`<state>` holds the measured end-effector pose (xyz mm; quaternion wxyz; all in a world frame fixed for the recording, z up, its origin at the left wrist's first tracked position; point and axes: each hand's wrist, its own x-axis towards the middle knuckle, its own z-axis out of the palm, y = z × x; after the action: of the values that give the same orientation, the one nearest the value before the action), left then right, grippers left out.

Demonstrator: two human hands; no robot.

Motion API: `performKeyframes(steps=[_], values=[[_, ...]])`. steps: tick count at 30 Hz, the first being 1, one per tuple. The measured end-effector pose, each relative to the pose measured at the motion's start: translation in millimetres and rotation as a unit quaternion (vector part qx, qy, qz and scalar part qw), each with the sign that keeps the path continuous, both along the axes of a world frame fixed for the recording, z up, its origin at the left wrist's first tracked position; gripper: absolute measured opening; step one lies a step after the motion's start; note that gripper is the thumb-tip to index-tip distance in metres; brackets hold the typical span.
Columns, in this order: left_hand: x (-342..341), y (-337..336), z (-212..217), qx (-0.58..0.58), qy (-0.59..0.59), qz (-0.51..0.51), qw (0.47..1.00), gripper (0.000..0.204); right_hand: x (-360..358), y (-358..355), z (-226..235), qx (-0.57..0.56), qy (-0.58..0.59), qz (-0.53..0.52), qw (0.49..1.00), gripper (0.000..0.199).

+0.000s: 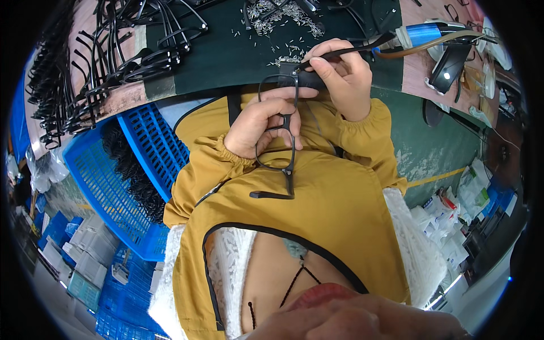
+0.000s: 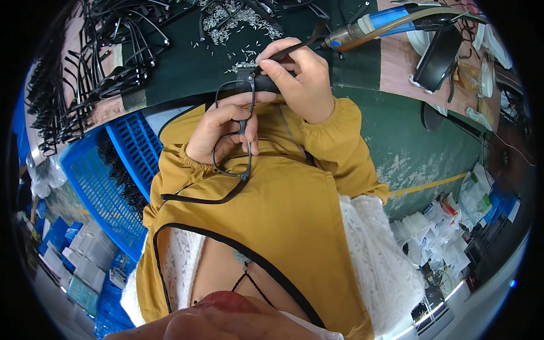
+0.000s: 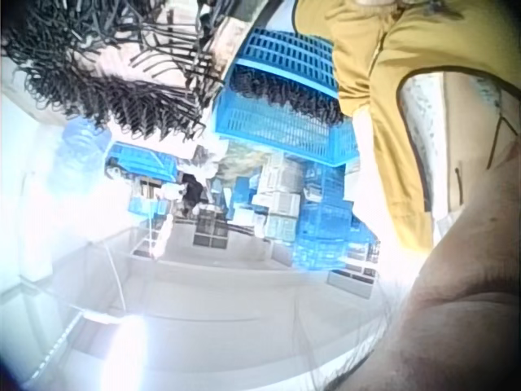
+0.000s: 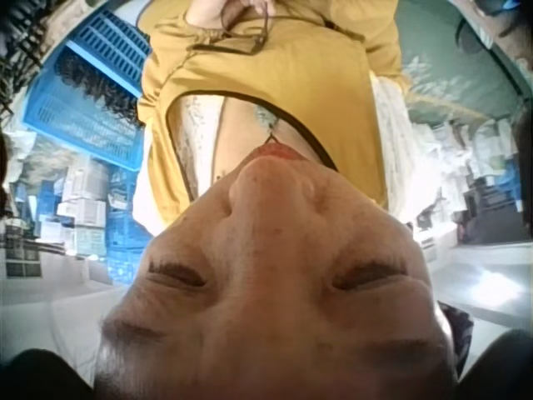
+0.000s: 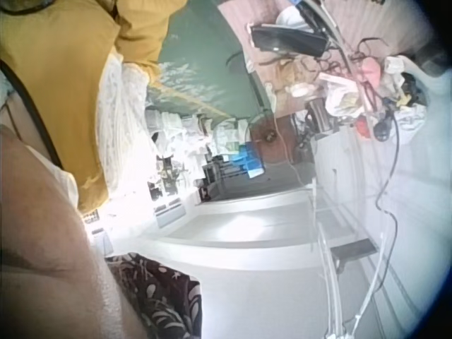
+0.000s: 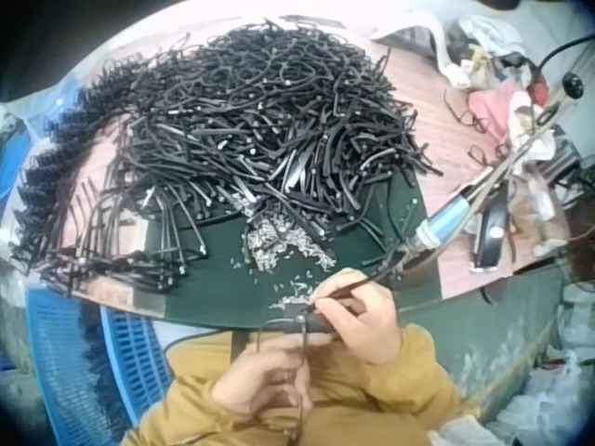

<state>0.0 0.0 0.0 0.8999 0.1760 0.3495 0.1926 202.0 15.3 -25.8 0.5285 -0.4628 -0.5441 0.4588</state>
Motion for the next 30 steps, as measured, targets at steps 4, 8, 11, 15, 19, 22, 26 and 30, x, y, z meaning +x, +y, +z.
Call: performKeyframes(steps=[4, 8, 11, 15, 19, 22, 26, 30], values=[[5.6, 6.9, -3.2, 0.018, -0.018, 0.003, 1.0, 0.044, 3.3, 7.7, 8.9, 0.066, -0.106, 0.014, 0.992, 0.009], [5.2, 3.5, 5.1, 0.045, 0.056, -0.006, 0.997, 0.04, 6.4, 25.5, 13.6, 0.203, -0.264, 0.069, 0.94, 0.008], [5.8, 7.0, 11.2, 0.014, 0.046, -0.009, 0.999, 0.04, 3.0, 27.2, 17.0, 0.208, -0.269, 0.074, 0.938, 0.006], [5.3, 10.2, 14.3, -0.015, 0.032, 0.0, 0.999, 0.034, -2.0, 19.9, 18.0, 0.199, -0.256, 0.052, 0.945, 0.013], [-7.4, 24.8, 18.6, 0.11, 0.033, 0.066, 0.991, 0.02, 22.7, -16.3, 24.6, 0.167, -0.143, -0.138, 0.966, 0.011], [0.0, 40.6, 17.6, 0.193, 0.013, 0.163, 0.968, 0.023, 91.3, 7.4, 45.5, 0.328, -0.06, -0.39, 0.858, 0.02], [24.9, 64.2, 10.6, 0.212, 0.035, 0.139, 0.967, 0.02, 121.6, 71.2, 24.9, 0.211, 0.016, -0.286, 0.934, 0.043], [9.4, 65.5, 14.3, 0.191, -0.05, 0.219, 0.956, 0.026, 96.5, 105.9, 11.8, 0.17, 0.405, -0.092, 0.894, 0.053]])
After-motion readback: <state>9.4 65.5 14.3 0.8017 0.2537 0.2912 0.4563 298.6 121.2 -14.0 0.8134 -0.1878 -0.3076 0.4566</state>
